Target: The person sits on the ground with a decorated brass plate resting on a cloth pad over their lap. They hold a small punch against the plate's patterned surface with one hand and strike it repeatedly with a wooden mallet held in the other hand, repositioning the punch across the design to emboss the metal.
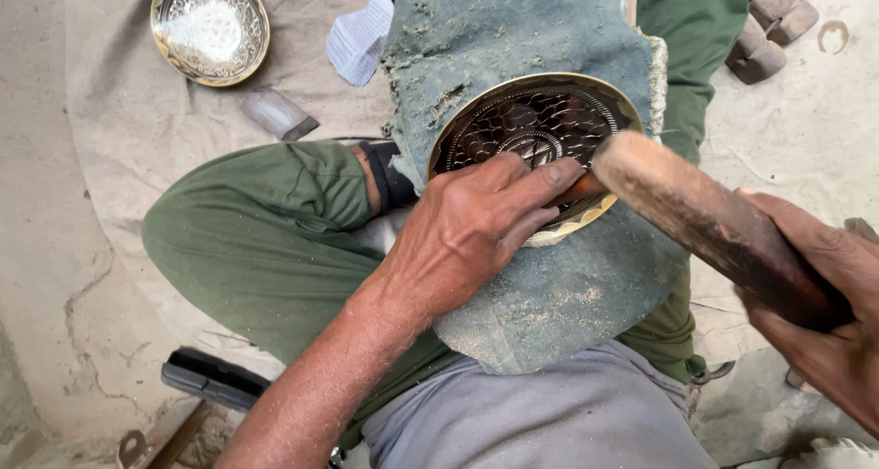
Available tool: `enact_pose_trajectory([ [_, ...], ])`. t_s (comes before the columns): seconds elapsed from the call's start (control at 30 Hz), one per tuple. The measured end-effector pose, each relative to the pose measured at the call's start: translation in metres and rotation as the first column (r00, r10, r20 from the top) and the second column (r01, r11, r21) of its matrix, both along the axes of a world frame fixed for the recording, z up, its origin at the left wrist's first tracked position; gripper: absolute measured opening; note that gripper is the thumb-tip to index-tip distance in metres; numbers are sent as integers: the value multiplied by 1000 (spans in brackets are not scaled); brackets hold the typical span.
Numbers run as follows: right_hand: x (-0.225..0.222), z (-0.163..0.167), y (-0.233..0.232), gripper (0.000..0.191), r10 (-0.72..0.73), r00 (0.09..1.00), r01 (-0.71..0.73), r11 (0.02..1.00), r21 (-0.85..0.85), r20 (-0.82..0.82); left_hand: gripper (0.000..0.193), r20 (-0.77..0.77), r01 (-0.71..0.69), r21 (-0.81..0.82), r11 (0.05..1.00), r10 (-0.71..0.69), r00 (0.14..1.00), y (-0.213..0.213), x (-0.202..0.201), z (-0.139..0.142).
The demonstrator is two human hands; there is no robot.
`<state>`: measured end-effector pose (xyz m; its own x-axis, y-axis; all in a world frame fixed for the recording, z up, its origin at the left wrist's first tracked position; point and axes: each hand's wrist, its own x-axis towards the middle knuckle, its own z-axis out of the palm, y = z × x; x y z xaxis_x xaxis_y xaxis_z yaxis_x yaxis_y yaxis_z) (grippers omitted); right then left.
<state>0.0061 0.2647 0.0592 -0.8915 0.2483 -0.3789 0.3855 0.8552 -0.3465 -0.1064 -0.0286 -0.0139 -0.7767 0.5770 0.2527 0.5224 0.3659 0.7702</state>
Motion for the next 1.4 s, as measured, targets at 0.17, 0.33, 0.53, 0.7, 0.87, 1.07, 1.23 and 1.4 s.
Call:
enact_pose_trajectory([
  [0.17,5,-3,2,79,-47,998,47,999,0,33,51,9,14,-23,1000,-14,1000,0,0,-2],
  [0.33,5,-5,-1,76,64,993,-58,997,60,-103,50,7,5,-9,1000,-5,1000,2,0,-2],
  [0.53,1,-5,-4,70,32,996,-43,991,130,88,49,-24,13,-8,1000,-13,1000,-1,-1,-1],
  [0.7,13,-19,13,34,-400,916,401,901,-169,39,49,-28,15,26,1000,-14,1000,-1,-2,0],
  [0.87,30,-25,24,59,-38,999,39,995,94,-17,48,-29,11,-28,1000,-12,999,1,-2,5],
  [1.07,30,-36,20,61,-304,950,252,886,-391,-77,45,58,-81,107,991,75,996,-2,8,12],
  [1.23,39,-28,47,41,-404,909,394,748,-534,104,44,81,-66,137,988,55,995,5,7,7],
  [1.4,41,-25,57,35,-176,984,170,930,-326,12,44,89,-70,71,995,64,994,9,6,2],
])
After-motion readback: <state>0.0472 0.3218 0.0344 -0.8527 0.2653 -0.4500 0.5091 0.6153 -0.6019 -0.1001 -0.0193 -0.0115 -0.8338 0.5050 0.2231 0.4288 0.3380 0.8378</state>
